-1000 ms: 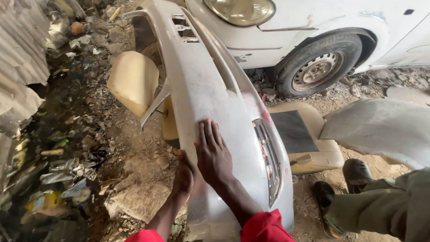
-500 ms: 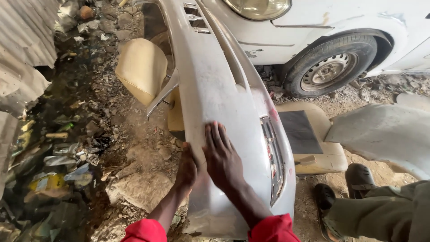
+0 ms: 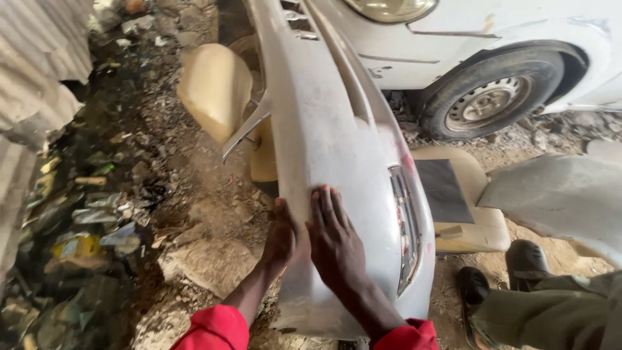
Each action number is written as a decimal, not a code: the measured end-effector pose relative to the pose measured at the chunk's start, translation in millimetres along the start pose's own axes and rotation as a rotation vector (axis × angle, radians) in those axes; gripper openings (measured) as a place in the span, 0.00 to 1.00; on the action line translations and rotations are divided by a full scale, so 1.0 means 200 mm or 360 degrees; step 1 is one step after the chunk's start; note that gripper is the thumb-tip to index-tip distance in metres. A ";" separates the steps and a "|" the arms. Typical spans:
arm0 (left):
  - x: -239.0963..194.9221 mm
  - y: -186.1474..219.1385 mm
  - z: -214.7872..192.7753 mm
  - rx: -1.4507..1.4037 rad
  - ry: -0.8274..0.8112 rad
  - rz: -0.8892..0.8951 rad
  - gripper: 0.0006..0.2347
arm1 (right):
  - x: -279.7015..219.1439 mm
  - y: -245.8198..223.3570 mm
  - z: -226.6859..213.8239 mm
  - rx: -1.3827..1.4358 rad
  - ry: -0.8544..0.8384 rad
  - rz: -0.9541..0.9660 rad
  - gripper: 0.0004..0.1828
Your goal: The person sands the surface of a white car bumper using a sanding block. They hold the bumper with one hand while moving the sanding block back and forth across the surface with the other hand.
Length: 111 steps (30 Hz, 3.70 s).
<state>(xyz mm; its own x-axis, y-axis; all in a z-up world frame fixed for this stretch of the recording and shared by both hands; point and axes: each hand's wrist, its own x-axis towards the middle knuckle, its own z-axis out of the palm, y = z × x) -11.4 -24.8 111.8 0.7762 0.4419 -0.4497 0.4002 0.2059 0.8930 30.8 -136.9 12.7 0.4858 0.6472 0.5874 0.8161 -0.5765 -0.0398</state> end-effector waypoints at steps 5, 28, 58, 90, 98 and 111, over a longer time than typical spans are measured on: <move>0.19 -0.22 -0.07 0.0022 0.0020 0.0089 0.46 | 0.25 0.04 0.05 0.0010 0.0090 0.0061 0.32; 0.29 -0.37 -0.07 -0.0311 -0.0119 0.0194 0.42 | 0.11 -0.01 0.01 0.0164 -0.0191 0.0152 0.38; 0.37 -0.43 -0.06 -0.0219 0.0148 0.0204 0.36 | 0.12 -0.01 -0.04 0.0328 -0.0012 0.0079 0.35; 0.24 -0.30 -0.05 -0.0282 0.0004 0.0060 0.41 | 0.13 0.01 -0.06 0.0337 -0.0070 0.0048 0.36; 0.21 -0.29 -0.07 -0.0258 -0.0022 -0.0007 0.43 | 0.13 0.01 -0.07 0.0348 -0.0074 0.0063 0.35; 0.25 -0.32 -0.07 -0.0296 -0.0032 0.0019 0.41 | 0.13 0.01 -0.04 0.0290 -0.0101 0.0075 0.36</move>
<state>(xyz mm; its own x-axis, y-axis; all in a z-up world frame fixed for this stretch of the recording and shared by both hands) -5.0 -3.9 33.1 0.7905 0.4284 -0.4378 0.2955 0.3593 0.8852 43.0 -125.8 33.3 0.5389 0.6551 0.5297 0.8324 -0.5107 -0.2152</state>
